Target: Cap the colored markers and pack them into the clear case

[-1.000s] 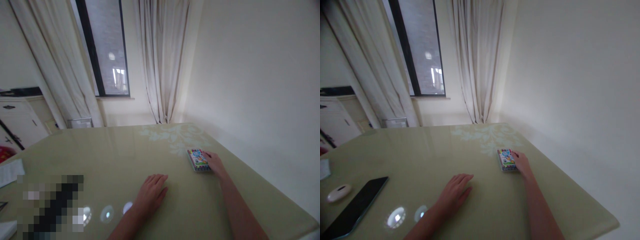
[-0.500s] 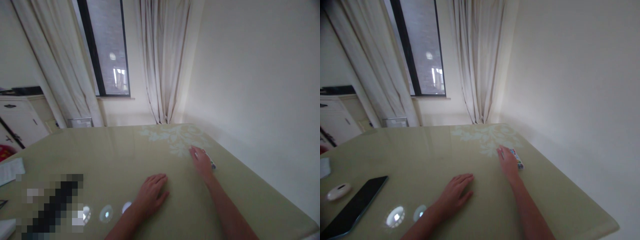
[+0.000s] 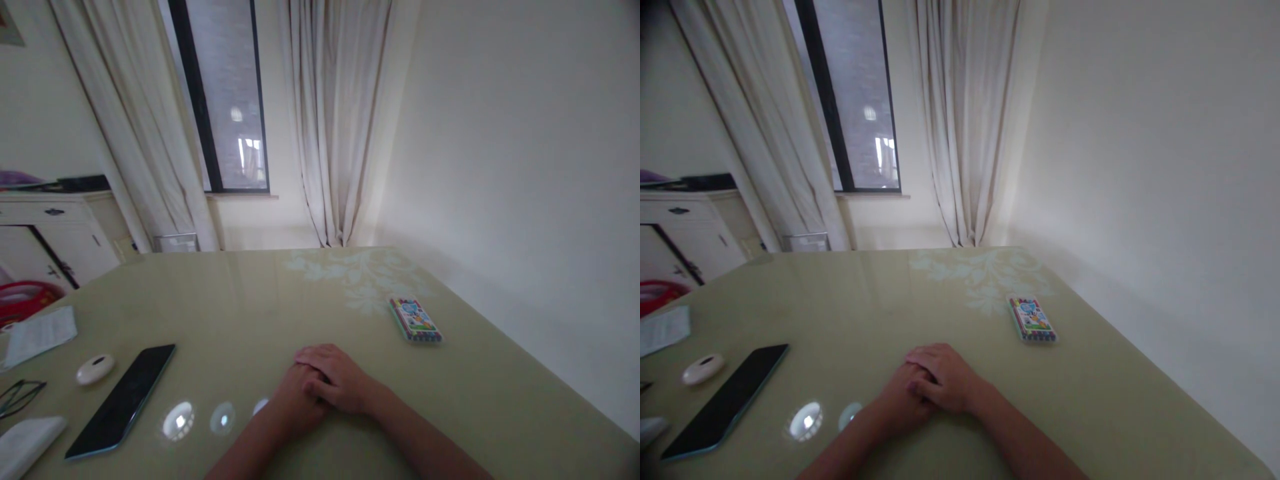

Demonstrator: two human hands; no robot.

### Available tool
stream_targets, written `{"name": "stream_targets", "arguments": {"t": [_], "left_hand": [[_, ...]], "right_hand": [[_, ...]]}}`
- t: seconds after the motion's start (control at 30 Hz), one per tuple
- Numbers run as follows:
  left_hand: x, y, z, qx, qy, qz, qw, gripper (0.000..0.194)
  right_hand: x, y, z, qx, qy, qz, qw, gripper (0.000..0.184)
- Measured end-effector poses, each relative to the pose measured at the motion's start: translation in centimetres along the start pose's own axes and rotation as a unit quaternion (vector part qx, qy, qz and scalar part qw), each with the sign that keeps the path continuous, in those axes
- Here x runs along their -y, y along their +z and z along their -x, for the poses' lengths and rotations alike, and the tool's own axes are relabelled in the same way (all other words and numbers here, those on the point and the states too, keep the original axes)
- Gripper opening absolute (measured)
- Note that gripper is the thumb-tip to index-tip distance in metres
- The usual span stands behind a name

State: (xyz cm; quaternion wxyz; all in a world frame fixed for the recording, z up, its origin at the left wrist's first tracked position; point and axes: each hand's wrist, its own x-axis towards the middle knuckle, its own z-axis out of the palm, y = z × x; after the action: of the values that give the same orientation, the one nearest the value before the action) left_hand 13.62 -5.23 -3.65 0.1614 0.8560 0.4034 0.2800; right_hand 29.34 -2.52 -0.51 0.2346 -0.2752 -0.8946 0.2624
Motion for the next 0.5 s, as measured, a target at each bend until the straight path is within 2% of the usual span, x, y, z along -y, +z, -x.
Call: {"name": "stream_targets", "arguments": {"t": [0.13, 0.2, 0.27, 0.37, 0.5], "left_hand": [[0.4, -0.2, 0.0, 0.010, 0.004, -0.005, 1.000, 0.038], [0.4, -0.7, -0.1, 0.039, 0.013, -0.014, 0.999, 0.045], [0.4, -1.2, -0.2, 0.069, 0.016, -0.017, 0.997, 0.058], [0.6, -1.5, -0.2, 0.076, 0.009, -0.017, 0.997, 0.063], [1.5, -0.9, -0.1, 0.047, -0.008, -0.036, 0.998, 0.056]], "right_hand": [[-1.2, 0.1, 0.0, -0.013, 0.001, 0.024, 1.000, 0.058], [-2.7, -0.8, 0.1, -0.062, 0.032, 0.066, 0.995, 0.061], [-4.7, -2.5, 0.5, -0.154, 0.095, 0.122, 0.976, 0.059], [-7.8, -6.2, 2.0, -0.297, 0.219, 0.217, 0.904, 0.060], [-11.0, -10.0, 5.3, -0.433, 0.378, 0.304, 0.759, 0.072]]}}
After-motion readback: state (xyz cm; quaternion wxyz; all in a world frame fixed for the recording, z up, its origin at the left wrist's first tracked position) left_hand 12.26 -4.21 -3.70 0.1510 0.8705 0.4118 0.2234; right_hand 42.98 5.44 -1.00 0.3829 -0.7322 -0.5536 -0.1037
